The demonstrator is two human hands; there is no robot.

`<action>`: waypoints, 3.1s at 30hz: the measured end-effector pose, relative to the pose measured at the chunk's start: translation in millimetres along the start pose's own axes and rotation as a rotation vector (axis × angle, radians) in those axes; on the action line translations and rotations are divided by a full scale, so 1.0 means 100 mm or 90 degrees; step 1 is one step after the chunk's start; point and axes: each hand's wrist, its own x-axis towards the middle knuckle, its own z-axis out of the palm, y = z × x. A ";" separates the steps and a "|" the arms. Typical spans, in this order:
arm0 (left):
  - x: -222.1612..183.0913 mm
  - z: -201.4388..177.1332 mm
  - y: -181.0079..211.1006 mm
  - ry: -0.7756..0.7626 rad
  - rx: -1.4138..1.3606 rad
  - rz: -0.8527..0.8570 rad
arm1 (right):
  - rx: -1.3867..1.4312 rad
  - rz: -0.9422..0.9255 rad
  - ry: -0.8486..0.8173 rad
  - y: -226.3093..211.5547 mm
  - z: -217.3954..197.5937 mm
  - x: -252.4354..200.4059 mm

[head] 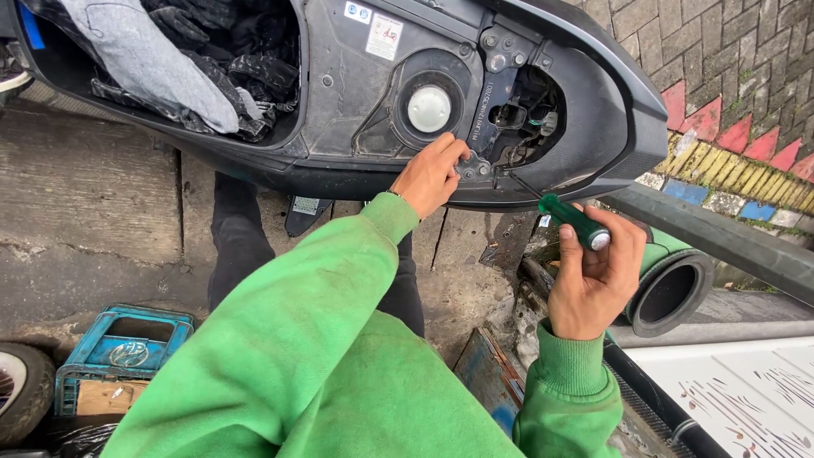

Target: Removing screws and a plastic cover from the internal compartment of a motorcycle using a screwdriver.

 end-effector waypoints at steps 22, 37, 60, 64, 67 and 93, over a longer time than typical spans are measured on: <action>0.21 -0.42 0.05 0.203 0.364 -0.049 | -0.007 -0.025 0.018 -0.06 0.05 -0.05; 0.62 -0.31 -0.50 -0.037 0.882 0.136 | -0.094 -0.008 0.017 -0.16 -0.06 -0.12; 0.67 -0.04 -0.65 0.022 0.912 -0.115 | -0.046 -0.058 0.008 -0.07 -0.12 -0.18; 0.75 -0.29 -0.65 -0.047 0.943 0.029 | -0.048 -0.046 0.023 -0.03 -0.15 -0.19; 0.79 -0.57 -0.51 -0.247 0.893 0.150 | -0.045 -0.058 0.007 -0.03 -0.17 -0.18; 0.59 -0.30 -0.44 0.071 0.965 0.026 | -0.005 -0.038 0.049 0.12 -0.19 -0.24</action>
